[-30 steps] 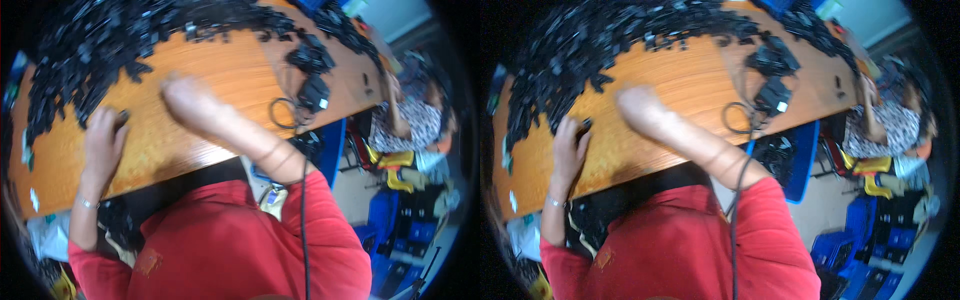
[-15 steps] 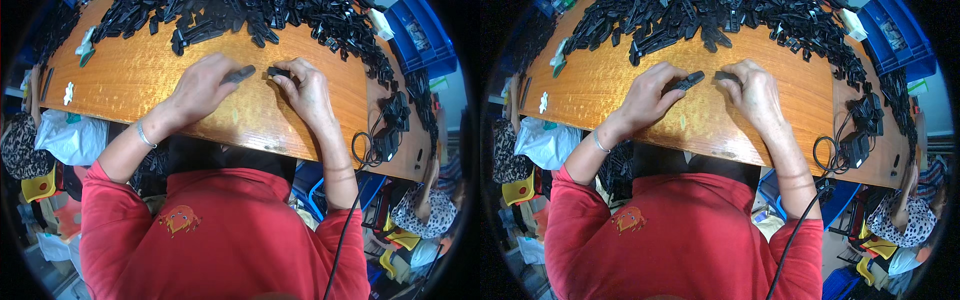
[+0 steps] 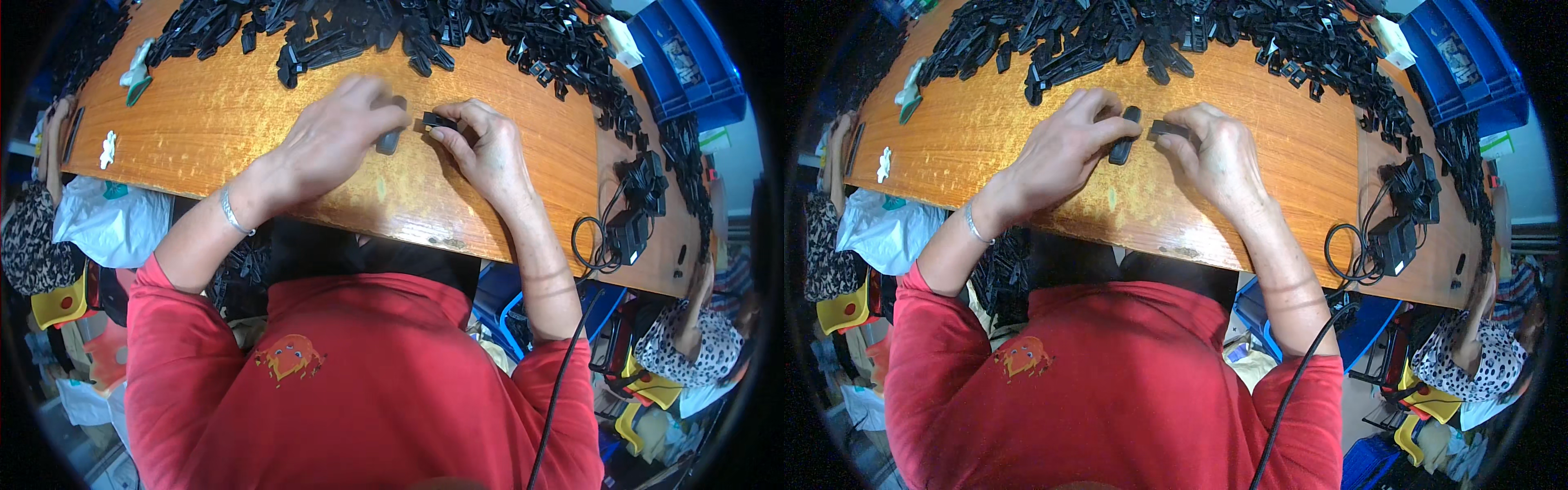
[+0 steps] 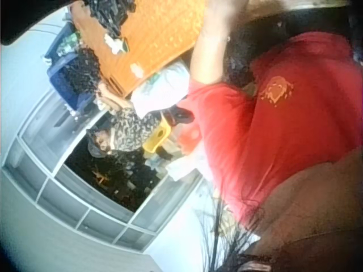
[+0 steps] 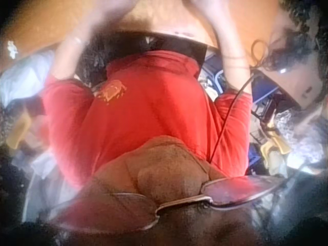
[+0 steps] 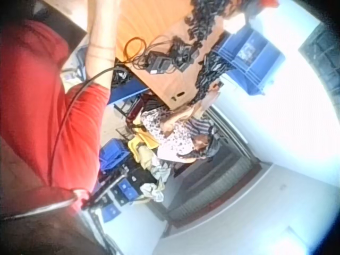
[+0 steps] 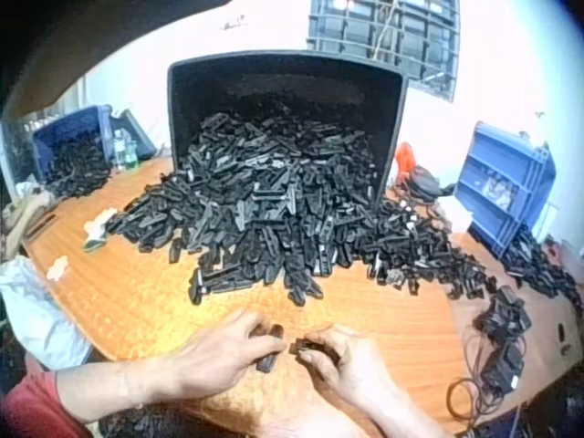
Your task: The person assembles plastic components by fitting small plastic pieces together by hand and stacks the assembled parts in a row on the table.
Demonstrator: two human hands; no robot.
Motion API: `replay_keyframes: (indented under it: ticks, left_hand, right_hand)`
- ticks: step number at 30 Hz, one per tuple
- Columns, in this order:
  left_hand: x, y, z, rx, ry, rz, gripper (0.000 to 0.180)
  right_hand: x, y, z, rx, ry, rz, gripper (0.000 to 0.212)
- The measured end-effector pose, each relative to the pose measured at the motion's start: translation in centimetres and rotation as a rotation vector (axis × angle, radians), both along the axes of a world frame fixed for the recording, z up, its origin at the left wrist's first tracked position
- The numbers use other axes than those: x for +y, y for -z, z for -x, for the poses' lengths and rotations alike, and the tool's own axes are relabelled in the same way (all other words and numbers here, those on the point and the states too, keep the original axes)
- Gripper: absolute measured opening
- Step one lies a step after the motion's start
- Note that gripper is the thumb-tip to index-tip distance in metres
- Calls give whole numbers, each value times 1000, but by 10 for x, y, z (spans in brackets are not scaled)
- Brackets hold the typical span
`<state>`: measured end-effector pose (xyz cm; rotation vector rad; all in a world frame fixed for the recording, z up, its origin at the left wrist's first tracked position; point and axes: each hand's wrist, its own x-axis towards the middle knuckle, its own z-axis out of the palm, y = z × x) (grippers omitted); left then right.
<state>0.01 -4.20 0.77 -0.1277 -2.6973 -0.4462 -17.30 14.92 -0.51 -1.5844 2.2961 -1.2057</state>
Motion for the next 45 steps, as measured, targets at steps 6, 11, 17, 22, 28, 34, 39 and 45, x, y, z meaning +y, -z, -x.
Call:
replay_keyframes:
  ticks: [6, 11, 17, 22, 28, 34, 39, 45]
  left_hand:
    - [1, -7, -3, -109, -47, 14, 26]
    - [-1, 6, -12, 18, -78, -140, 28]
    - [-10, 15, -17, 25, -112, -186, 22]
    - [-8, 15, -15, 11, -106, -241, 18]
    - [-4, 18, -12, 69, -73, -243, 16]
    - [-6, 13, -22, 47, -130, -288, 18]
    - [-41, -41, -92, -411, -240, -166, 17]
    - [-69, -59, -111, -289, -382, -338, 18]
  right_hand:
    - [2, 4, 1, 38, -2, 16, 24]
    - [1, -8, -12, -63, -10, -42, 24]
    - [-6, -3, -17, -43, -85, 64, 24]
    - [-11, 4, -10, 56, -75, 51, 24]
    - [-20, 2, -5, 198, -112, 40, 23]
    - [-34, 1, -20, 185, -227, 28, 20]
    - [-37, 2, -15, 122, -360, 39, 19]
    - [-38, -9, 65, 263, 197, -17, 16]
